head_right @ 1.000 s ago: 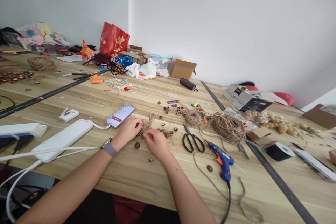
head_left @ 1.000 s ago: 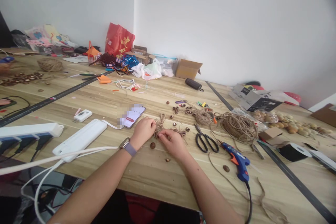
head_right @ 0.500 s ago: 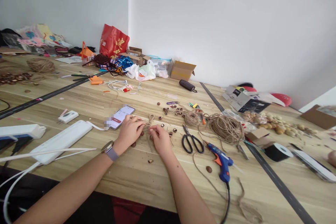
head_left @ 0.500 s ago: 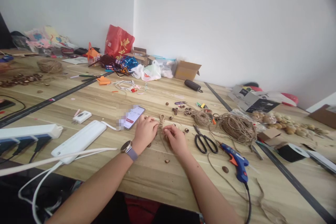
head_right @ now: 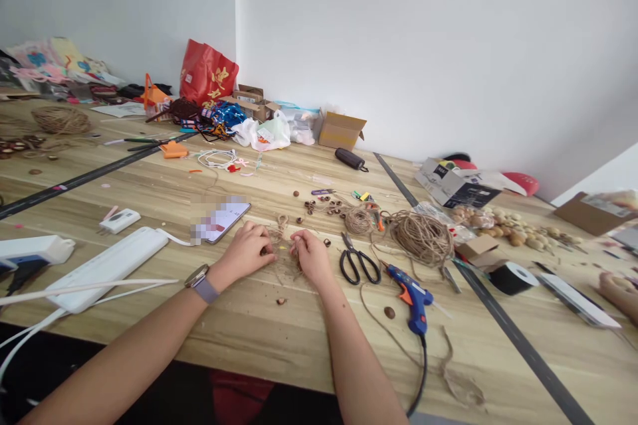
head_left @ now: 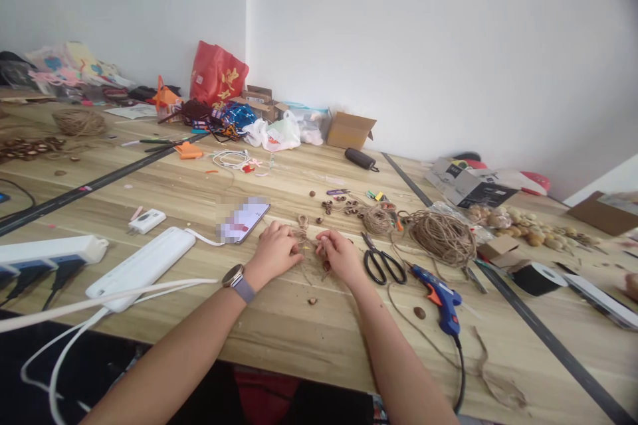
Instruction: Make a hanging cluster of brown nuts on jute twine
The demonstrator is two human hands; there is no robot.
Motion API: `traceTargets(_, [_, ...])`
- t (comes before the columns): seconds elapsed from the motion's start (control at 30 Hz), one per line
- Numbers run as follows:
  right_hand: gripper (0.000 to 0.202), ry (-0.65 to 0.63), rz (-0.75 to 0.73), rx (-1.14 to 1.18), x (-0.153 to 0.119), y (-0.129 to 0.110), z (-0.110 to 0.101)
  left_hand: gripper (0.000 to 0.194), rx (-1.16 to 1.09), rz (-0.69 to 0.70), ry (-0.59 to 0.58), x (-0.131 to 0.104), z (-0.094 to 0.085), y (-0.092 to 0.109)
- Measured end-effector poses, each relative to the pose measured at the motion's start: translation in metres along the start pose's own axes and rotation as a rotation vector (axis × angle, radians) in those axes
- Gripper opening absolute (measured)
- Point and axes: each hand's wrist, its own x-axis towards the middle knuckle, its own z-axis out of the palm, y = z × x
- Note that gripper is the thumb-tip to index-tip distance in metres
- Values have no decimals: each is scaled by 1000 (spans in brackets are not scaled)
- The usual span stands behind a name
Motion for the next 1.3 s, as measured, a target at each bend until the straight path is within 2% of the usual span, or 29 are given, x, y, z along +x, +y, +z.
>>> traceTargets(0.1, [17, -50, -67, -149, -3, -2, 0, 15, 0, -22, 9, -1, 5, 1])
traceTargets(0.27, [19, -81, -94, -174, -5, -5, 7, 25, -34, -60, 49, 1, 14, -1])
traceTargets(0.47, [28, -235, -235, -350, -17, -16, 18, 36, -53, -67, 39, 5, 17, -6])
traceTargets(0.53, [33, -166, -239, -478, -20, -20, 18, 36, -65, -78, 40, 5, 17, -7])
traceTargets(0.63, [24, 0, -198, -736, -19, -23, 14, 33, -82, -102, 54, 5, 17, -7])
traceTargets(0.77, [10, 23, -169, -984, -18, -24, 9, 30, -72, -120, 57, 4, 16, -4])
traceTargets(0.9, [13, 71, -220, -925, -18, -27, 13, 40, -53, -137, 46, 4, 13, 2])
traceTargets(1.03, [12, -34, -272, -772, -21, -32, 23, 47, -178, -152, 59, 7, 5, 7])
traceTargets(1.13, [16, -135, -336, -641, -25, -36, 29, 42, -401, -154, 90, 8, -2, 7])
traceTargets(1.2, [22, -197, -361, -515, -26, -36, 30, 37, -604, -237, 63, 7, -5, 6])
traceTargets(1.3, [26, -195, -252, -287, -24, -30, 31, 32, -881, -378, -31, 4, -5, 4])
